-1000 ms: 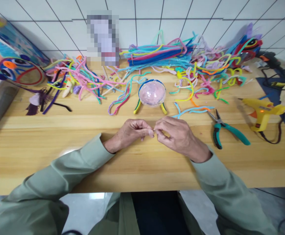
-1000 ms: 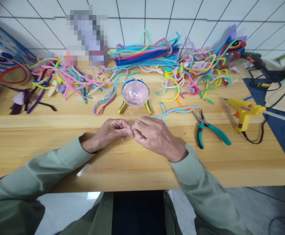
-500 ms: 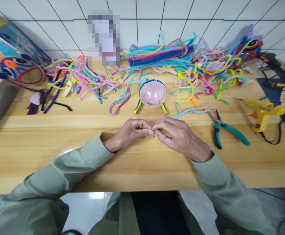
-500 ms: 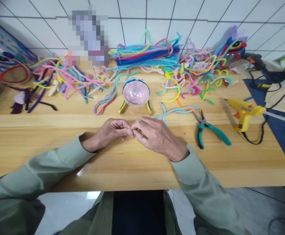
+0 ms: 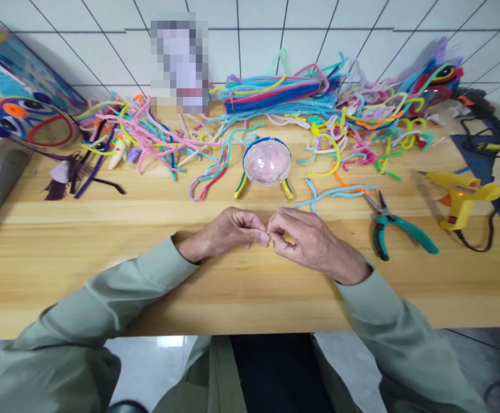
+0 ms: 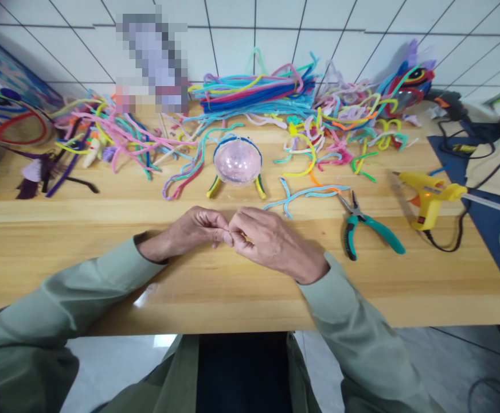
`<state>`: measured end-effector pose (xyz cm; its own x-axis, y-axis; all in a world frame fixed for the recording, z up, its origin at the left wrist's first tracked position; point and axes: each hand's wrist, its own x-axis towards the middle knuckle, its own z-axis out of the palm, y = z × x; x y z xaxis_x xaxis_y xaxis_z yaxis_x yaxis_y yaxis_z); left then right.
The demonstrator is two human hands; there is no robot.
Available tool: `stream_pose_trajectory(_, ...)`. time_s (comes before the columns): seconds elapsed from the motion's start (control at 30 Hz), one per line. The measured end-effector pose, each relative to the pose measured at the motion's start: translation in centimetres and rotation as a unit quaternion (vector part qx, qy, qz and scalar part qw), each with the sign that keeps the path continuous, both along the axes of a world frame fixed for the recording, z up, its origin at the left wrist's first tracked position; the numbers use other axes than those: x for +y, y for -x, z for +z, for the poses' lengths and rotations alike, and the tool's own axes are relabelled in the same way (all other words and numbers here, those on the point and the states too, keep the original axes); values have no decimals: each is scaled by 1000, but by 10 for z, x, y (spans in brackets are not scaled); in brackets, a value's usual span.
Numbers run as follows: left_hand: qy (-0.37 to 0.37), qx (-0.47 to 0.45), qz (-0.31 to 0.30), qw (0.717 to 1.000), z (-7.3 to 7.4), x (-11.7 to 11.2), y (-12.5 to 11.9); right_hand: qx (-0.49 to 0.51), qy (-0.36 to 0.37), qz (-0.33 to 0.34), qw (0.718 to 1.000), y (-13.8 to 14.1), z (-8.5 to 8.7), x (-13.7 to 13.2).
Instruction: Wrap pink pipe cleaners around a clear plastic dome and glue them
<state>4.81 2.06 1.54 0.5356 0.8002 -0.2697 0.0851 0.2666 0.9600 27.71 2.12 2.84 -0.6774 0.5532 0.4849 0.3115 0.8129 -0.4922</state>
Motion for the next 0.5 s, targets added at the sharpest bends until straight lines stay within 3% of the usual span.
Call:
stream_pose_trajectory(0.23,-7,-11,16,1000,0,-3,-1,33,8,-22,999,0,0,2)
stream_pose_trajectory(0.5,-20,-1,14,1000,0,-2,0,-14,49,5,999,-5,5,3)
